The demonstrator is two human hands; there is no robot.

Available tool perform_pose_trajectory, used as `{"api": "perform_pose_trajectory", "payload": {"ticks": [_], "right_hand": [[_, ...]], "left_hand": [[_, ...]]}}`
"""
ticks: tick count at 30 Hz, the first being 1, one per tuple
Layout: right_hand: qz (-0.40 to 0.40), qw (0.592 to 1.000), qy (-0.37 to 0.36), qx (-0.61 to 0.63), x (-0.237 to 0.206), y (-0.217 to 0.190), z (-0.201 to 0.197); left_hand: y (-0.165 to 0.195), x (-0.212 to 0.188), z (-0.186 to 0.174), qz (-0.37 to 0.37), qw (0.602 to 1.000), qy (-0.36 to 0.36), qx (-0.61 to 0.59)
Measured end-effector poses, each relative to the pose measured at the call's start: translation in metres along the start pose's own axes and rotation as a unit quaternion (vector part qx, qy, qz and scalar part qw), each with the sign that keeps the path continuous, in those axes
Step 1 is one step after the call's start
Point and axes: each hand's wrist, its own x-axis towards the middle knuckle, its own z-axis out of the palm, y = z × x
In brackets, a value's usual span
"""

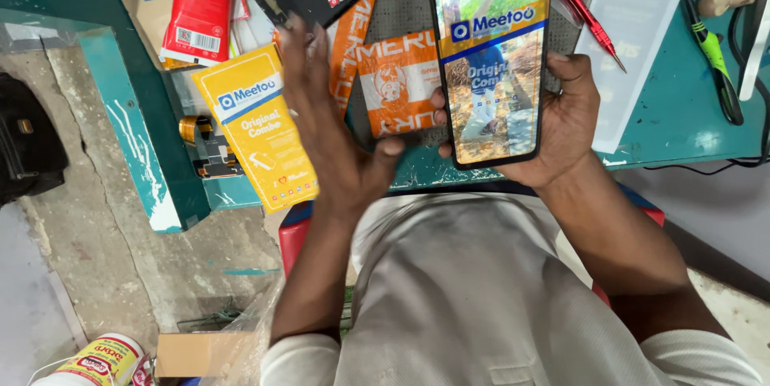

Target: The person repairs a smartphone at a workbench, using a red precision screwdriver to pry and unscrew the opened phone body and work around its internal flex cables. They reposition the phone frame several times, press components into place, and briefly power the phone on to view its screen before resuming work on the internals.

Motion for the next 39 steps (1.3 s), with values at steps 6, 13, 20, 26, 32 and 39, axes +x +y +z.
{"api": "perform_pose_trajectory", "payload": {"ticks": [6,13,20,26,32,39], "right_hand": [[-0.013,0.999,0.023,-0.023,-0.001,-0.004,0.003],[-0.046,0.998,0.03,-0.009,0.0,-0.002,0.006],[-0.029,0.999,0.018,-0.025,0.0,-0.003,0.001],[-0.029,0.999,0.016,-0.023,0.001,-0.003,0.0],[-0.057,0.998,0.031,0.001,0.0,0.0,0.002],[-0.077,0.993,0.039,-0.078,0.0,-0.001,0.003]], "left_hand": [[-0.008,-0.032,0.016,-0.009,1.0,-0.001,-0.018],[-0.01,-0.029,0.013,-0.02,0.999,-0.027,-0.034],[-0.008,-0.026,0.012,-0.027,0.998,-0.031,-0.04],[-0.007,-0.026,0.011,-0.029,0.998,-0.037,-0.042],[-0.007,-0.026,0.011,-0.031,0.998,-0.038,-0.044],[-0.008,-0.026,0.012,-0.03,0.998,-0.036,-0.045]]}}
